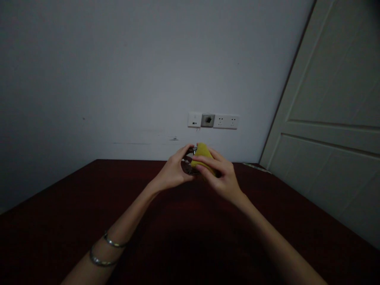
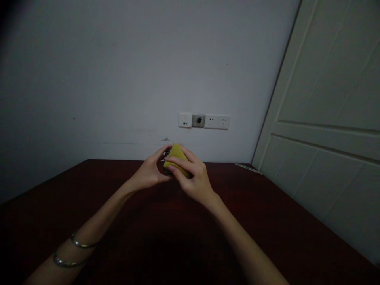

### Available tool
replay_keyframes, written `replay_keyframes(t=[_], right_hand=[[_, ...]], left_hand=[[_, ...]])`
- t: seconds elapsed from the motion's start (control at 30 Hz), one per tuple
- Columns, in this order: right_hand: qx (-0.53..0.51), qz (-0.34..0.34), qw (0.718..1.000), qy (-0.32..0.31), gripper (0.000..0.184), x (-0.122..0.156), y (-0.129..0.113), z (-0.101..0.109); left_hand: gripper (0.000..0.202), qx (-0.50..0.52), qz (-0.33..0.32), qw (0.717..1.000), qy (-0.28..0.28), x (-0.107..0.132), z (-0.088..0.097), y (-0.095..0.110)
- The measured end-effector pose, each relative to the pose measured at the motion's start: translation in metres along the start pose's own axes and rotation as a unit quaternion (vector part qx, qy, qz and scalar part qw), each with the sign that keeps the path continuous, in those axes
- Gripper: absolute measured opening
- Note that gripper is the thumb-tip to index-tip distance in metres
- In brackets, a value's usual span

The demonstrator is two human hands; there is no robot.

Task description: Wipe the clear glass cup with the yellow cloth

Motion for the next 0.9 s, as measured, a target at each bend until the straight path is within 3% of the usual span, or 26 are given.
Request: replay_keyframes(t=[0.23,0.43,0.5,0.73,0.9], right_hand=[[-0.06,-0.08,0.994,0.052,0.019,-0.004,0.009,0.001],[0.048,0.051,0.997,-0.019,0.024,0.004,0.005,0.0],[0.053,0.062,0.996,-0.023,0.024,0.005,0.005,0.0],[-0.035,-0.074,0.993,0.088,0.021,-0.001,0.015,0.001],[0.058,0.059,0.996,0.039,0.025,0.002,0.003,0.001]], left_hand=[[0.078,-0.068,-0.049,0.996,-0.003,0.0,-0.002,0.002],[0.08,-0.072,-0.032,0.997,0.006,0.0,-0.001,0.0],[0.08,-0.071,-0.026,0.997,0.004,0.0,-0.001,0.001],[0.084,-0.013,0.014,0.999,-0.033,0.002,-0.002,0.008],[0.086,0.11,0.09,0.988,-0.058,0.002,-0.004,0.008]])
Point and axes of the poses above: each hand's wrist, its own x-axis away from the middle knuckle, its own z-axis out of the back of the hand, y = z × x, the point moved 1 cm from there along -x, towards the middle knuckle, and after that the axes turned 9 degrees about z, right-handed, at the moved point
